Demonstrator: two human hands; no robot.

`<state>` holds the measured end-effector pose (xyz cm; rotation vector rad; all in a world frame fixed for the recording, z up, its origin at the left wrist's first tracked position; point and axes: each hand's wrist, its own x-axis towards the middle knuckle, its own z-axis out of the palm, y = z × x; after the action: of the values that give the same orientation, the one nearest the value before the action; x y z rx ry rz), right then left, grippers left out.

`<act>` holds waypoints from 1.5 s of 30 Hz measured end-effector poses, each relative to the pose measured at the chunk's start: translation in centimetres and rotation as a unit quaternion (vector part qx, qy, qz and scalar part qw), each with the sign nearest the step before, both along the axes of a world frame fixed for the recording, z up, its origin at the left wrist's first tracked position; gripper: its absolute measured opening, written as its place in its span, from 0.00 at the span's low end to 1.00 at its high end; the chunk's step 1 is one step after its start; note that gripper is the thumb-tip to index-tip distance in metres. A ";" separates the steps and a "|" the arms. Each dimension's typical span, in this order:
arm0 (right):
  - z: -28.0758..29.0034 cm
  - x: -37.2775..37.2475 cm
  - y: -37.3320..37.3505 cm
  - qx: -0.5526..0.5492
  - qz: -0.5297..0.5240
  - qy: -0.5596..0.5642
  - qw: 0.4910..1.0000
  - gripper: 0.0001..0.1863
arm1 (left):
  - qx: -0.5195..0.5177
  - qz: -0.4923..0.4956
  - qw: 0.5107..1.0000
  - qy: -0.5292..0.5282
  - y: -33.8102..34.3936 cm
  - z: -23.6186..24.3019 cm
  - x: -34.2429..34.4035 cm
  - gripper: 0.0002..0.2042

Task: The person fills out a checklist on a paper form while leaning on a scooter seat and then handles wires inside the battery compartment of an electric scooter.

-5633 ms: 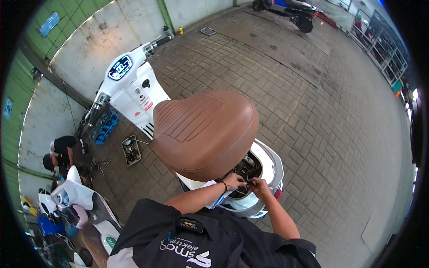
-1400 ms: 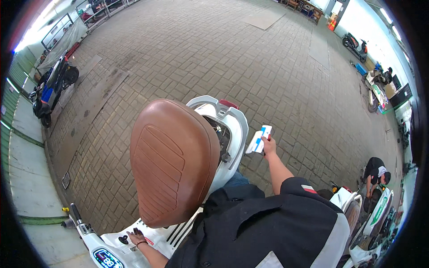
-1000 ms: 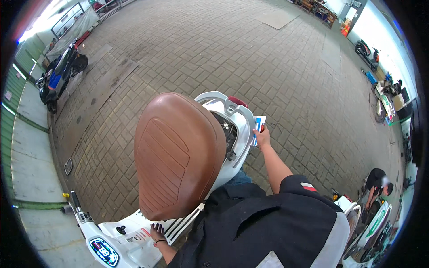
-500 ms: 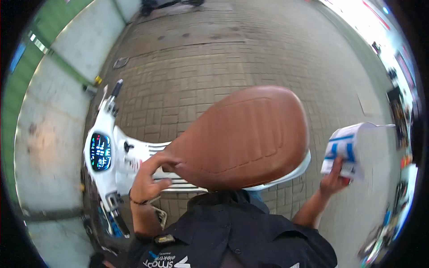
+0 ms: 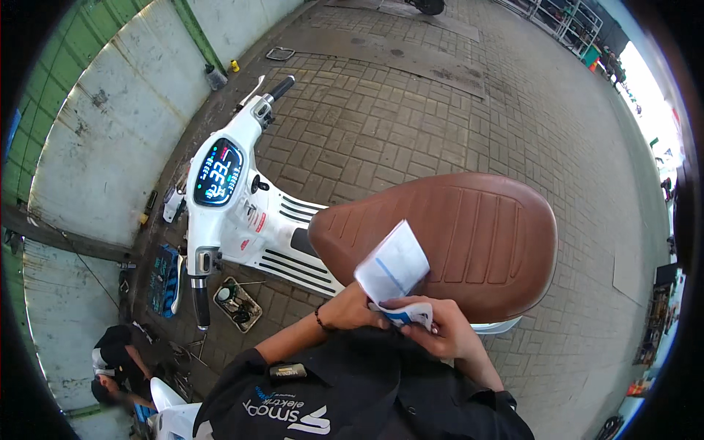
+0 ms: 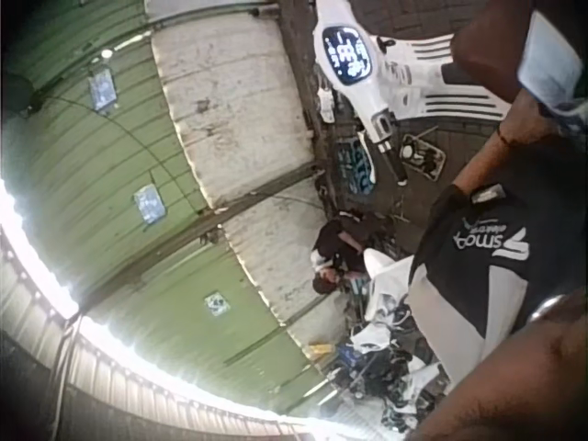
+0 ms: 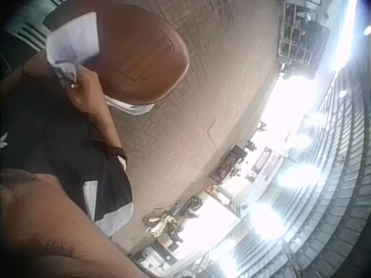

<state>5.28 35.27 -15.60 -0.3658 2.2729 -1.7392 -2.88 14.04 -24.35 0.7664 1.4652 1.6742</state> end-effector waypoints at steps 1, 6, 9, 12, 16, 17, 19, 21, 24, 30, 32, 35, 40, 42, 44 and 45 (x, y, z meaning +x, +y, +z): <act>-0.1 -0.1 0.1 -0.013 0.004 -0.040 0.999 0.14 | 0.016 0.003 1.000 -0.025 0.1 0.1 0.0 0.43; -4.7 0.4 -0.2 0.013 -0.075 -0.002 0.997 0.14 | -0.081 0.236 0.968 0.009 0.2 -2.0 0.6 0.14; -5.5 1.0 -0.3 0.127 -0.051 0.065 0.988 0.14 | -0.019 0.317 0.947 -0.043 -1.0 -3.4 0.7 0.19; -7.7 3.8 1.3 0.105 -0.024 0.084 0.991 0.17 | -0.062 0.191 0.973 0.111 -2.8 -3.7 0.7 0.17; -8.1 8.1 2.6 0.020 -0.113 0.046 0.992 0.22 | 0.126 0.027 0.982 0.137 1.6 3.1 3.0 0.13; -8.2 9.3 3.1 0.006 -0.150 0.031 0.988 0.24 | 0.106 0.000 0.981 0.161 2.9 3.9 3.5 0.12; -8.9 11.1 3.9 -0.043 -0.150 0.089 0.984 0.27 | 0.066 -0.044 0.974 0.213 5.1 4.7 4.2 0.11; -9.2 12.4 5.1 -0.073 -0.136 0.162 0.975 0.27 | 0.015 -0.083 0.959 0.272 7.5 4.6 5.6 0.13; -10.9 14.5 8.3 -0.039 -0.069 0.138 0.987 0.24 | -0.003 -0.119 0.951 0.286 11.3 3.4 8.7 0.12; -15.0 20.9 19.4 -0.046 -0.134 0.096 0.985 0.17 | -0.173 -0.051 0.939 0.293 18.5 -0.8 15.3 0.30; -17.4 23.5 23.8 -0.022 -0.253 0.145 0.956 0.16 | -0.196 -0.011 0.964 0.182 20.4 -3.3 18.2 0.30; -20.8 26.0 30.1 0.090 -0.458 0.154 0.871 0.18 | -0.240 -0.024 0.962 0.132 24.1 -5.5 20.5 0.26; -25.2 23.1 36.9 0.310 -0.500 0.179 0.789 0.25 | -0.285 0.039 0.947 0.145 28.6 -13.6 21.1 0.19; -26.4 21.0 37.9 0.329 -0.494 0.157 0.790 0.24 | -0.289 0.093 0.940 0.157 30.8 -16.1 20.0 0.17; -27.2 18.9 37.7 0.317 -0.489 0.141 0.801 0.22 | -0.299 0.155 0.925 0.176 32.4 -18.1 18.4 0.16; -28.5 18.2 37.9 0.329 -0.484 0.151 0.797 0.23 | -0.294 0.182 0.919 0.189 33.3 -19.3 17.5 0.16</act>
<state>23.46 73.12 -44.10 0.8738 3.4276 -0.9999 14.60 47.31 -43.63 0.5090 2.3565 1.2417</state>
